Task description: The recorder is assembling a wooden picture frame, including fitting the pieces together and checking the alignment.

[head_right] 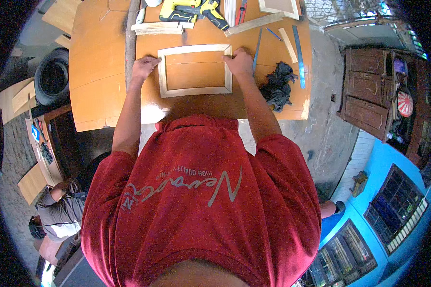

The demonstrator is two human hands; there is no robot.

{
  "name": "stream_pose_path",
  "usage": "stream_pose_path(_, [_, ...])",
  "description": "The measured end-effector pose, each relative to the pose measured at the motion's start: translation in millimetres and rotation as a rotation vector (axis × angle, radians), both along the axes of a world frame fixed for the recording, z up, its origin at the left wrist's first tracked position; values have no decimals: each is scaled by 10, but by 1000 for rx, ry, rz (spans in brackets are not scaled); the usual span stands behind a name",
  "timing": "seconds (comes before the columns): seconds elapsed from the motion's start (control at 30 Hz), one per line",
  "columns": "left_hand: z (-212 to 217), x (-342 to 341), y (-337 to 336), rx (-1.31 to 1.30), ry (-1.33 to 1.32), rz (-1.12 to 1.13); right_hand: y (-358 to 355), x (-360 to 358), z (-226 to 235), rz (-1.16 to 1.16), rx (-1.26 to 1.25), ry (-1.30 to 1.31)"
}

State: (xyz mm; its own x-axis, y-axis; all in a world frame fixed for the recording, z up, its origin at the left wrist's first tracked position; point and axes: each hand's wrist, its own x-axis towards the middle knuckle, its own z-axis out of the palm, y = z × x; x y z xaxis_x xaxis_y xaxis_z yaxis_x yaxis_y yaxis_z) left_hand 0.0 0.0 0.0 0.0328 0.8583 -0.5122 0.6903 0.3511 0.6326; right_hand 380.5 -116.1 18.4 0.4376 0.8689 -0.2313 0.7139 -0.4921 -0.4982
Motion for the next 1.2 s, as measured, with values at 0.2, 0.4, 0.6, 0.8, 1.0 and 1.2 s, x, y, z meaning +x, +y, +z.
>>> stream_pose_path(0.2, [129, 85, -50, 69, 39, 7, 23, 8, 199, -65, 14, -56])
stream_pose_path(0.4, [15, 53, -19, 65, 38, 6, -239, 205, 575, -372, 641, 257])
stream_pose_path(0.6, [-41, 19, 28, -3, 16, 31, -843, -43, 168, -223, 849, 144])
stream_pose_path(0.8, [30, 28, -18, 123, 20, 6, -1057, -255, 65, -154, 457, 17])
stream_pose_path(1.0, [134, 100, -49, 65, 3, 33, -881, -313, -50, -210, 392, -9])
stream_pose_path(1.2, [67, 53, -51, 65, -27, 46, -831, -285, -108, -163, 190, 27])
